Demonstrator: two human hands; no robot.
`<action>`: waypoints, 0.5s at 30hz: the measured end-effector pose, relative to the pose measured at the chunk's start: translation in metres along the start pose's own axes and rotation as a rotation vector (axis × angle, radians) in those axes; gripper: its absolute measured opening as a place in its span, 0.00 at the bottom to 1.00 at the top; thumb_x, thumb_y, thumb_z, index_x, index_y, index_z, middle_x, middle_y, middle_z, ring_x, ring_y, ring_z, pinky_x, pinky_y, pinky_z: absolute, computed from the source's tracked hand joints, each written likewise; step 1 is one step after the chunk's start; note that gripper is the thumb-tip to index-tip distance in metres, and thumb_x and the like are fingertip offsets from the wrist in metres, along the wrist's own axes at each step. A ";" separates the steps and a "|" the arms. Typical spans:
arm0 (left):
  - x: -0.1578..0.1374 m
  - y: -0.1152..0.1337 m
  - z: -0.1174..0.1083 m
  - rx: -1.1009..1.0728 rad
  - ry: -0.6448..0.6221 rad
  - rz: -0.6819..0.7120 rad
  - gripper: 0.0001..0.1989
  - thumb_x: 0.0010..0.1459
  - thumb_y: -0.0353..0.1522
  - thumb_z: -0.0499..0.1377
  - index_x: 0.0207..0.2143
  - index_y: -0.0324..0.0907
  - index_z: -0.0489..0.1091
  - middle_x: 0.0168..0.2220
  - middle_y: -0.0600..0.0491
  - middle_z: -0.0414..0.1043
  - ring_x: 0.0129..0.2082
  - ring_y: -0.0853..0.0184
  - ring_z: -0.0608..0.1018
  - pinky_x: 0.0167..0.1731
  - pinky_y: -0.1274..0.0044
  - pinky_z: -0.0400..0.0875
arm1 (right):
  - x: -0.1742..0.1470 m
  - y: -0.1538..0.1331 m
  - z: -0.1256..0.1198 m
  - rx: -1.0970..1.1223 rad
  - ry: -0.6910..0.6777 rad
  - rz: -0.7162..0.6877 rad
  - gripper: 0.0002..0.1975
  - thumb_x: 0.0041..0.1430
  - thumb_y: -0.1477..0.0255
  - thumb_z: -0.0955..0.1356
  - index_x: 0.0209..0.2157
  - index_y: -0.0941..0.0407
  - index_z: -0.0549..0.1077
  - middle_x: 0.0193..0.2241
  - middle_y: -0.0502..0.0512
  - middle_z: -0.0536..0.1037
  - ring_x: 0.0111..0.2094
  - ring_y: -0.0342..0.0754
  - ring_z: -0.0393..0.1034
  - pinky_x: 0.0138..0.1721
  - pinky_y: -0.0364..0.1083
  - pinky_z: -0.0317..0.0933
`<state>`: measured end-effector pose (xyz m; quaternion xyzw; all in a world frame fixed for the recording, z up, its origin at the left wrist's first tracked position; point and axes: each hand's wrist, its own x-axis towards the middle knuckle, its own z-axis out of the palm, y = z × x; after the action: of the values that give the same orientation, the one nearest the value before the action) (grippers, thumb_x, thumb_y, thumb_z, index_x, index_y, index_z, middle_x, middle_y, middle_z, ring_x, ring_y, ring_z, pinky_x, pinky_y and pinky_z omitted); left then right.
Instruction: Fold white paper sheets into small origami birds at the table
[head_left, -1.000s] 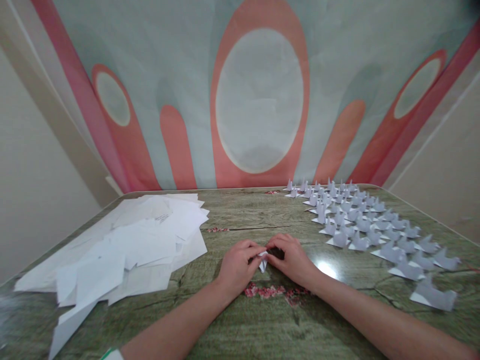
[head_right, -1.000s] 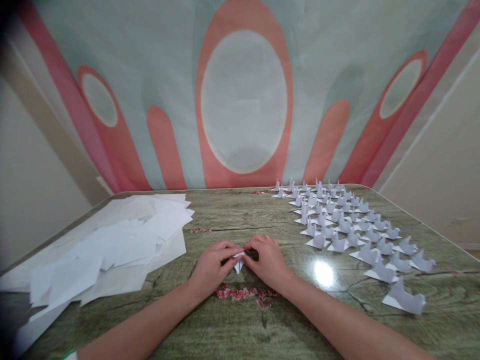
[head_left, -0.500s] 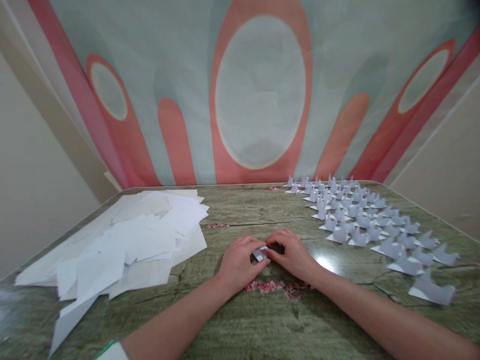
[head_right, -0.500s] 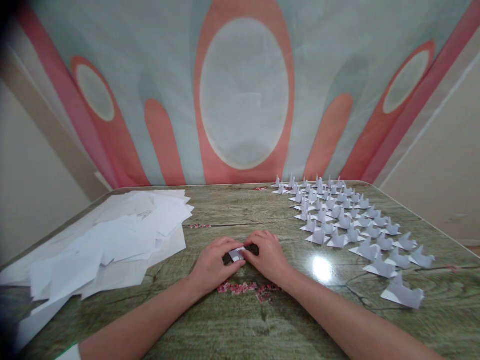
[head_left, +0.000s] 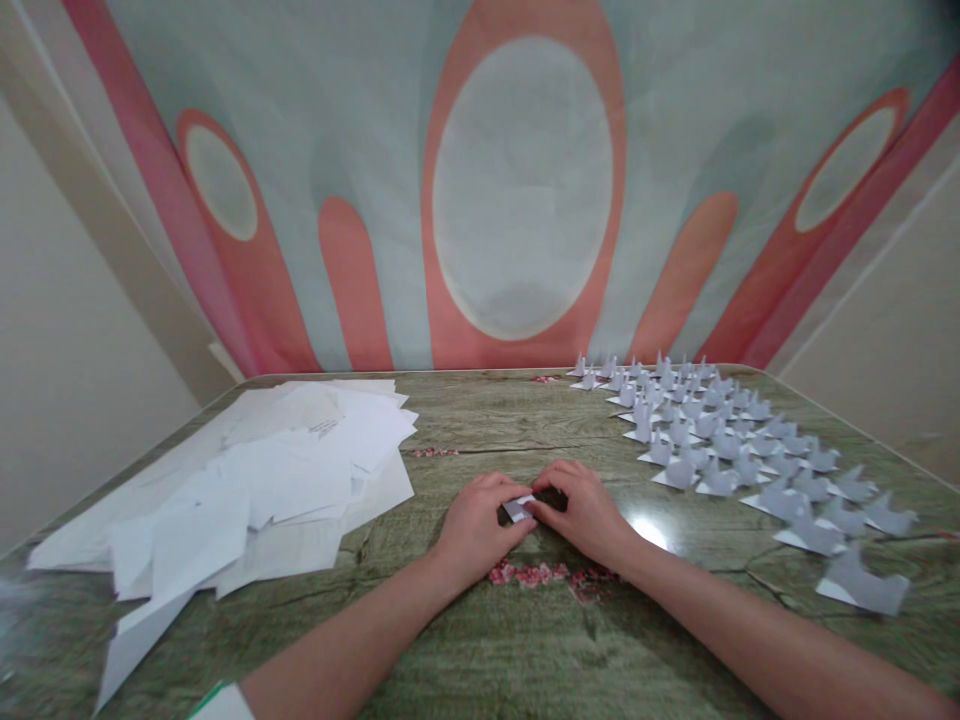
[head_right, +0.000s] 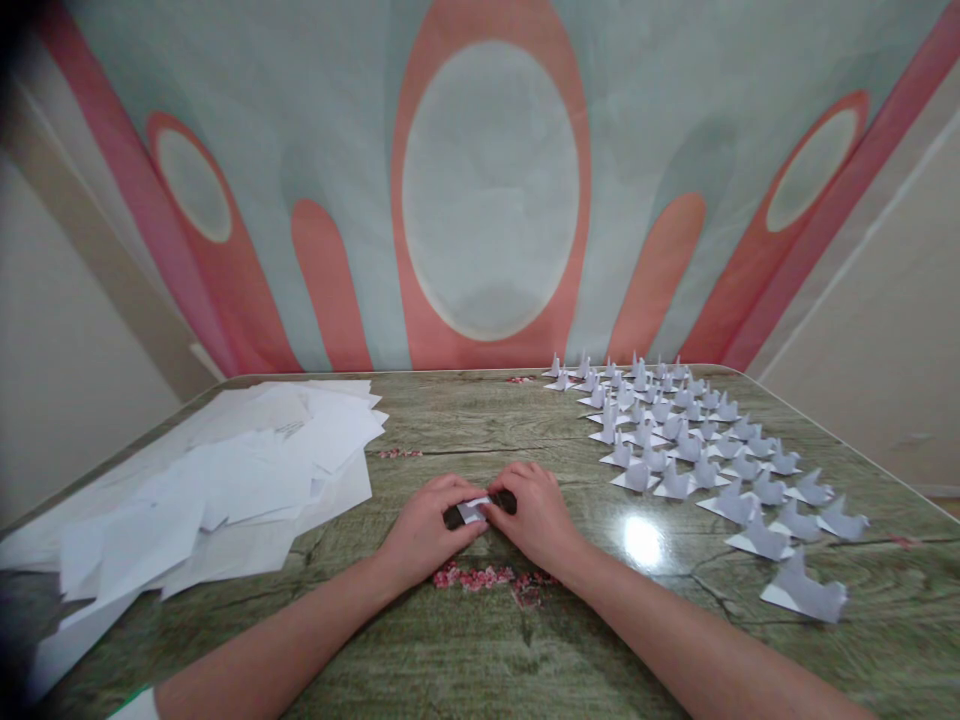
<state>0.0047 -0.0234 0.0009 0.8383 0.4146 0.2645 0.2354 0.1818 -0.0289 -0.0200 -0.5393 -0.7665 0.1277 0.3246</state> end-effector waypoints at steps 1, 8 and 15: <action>0.000 0.000 0.000 -0.001 0.001 -0.001 0.12 0.50 0.33 0.60 0.39 0.45 0.72 0.36 0.53 0.71 0.38 0.64 0.71 0.41 0.74 0.64 | 0.000 0.000 0.000 -0.004 0.001 -0.003 0.05 0.49 0.68 0.70 0.30 0.53 0.73 0.30 0.51 0.73 0.36 0.49 0.64 0.39 0.48 0.54; 0.000 0.001 0.000 0.006 0.002 0.003 0.10 0.51 0.31 0.58 0.38 0.45 0.73 0.36 0.53 0.70 0.38 0.64 0.71 0.41 0.75 0.64 | 0.000 0.002 0.001 -0.017 -0.003 -0.025 0.05 0.49 0.69 0.70 0.30 0.53 0.73 0.30 0.51 0.73 0.36 0.49 0.64 0.38 0.48 0.55; -0.001 0.000 0.001 0.034 0.006 0.017 0.10 0.50 0.30 0.59 0.36 0.46 0.74 0.36 0.53 0.70 0.39 0.64 0.71 0.41 0.75 0.64 | -0.006 0.000 -0.005 -0.081 0.040 -0.184 0.07 0.53 0.71 0.68 0.36 0.53 0.72 0.35 0.54 0.73 0.38 0.50 0.65 0.38 0.49 0.56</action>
<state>0.0052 -0.0245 0.0000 0.8448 0.4128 0.2619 0.2176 0.1861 -0.0350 -0.0186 -0.4817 -0.8107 0.0556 0.3282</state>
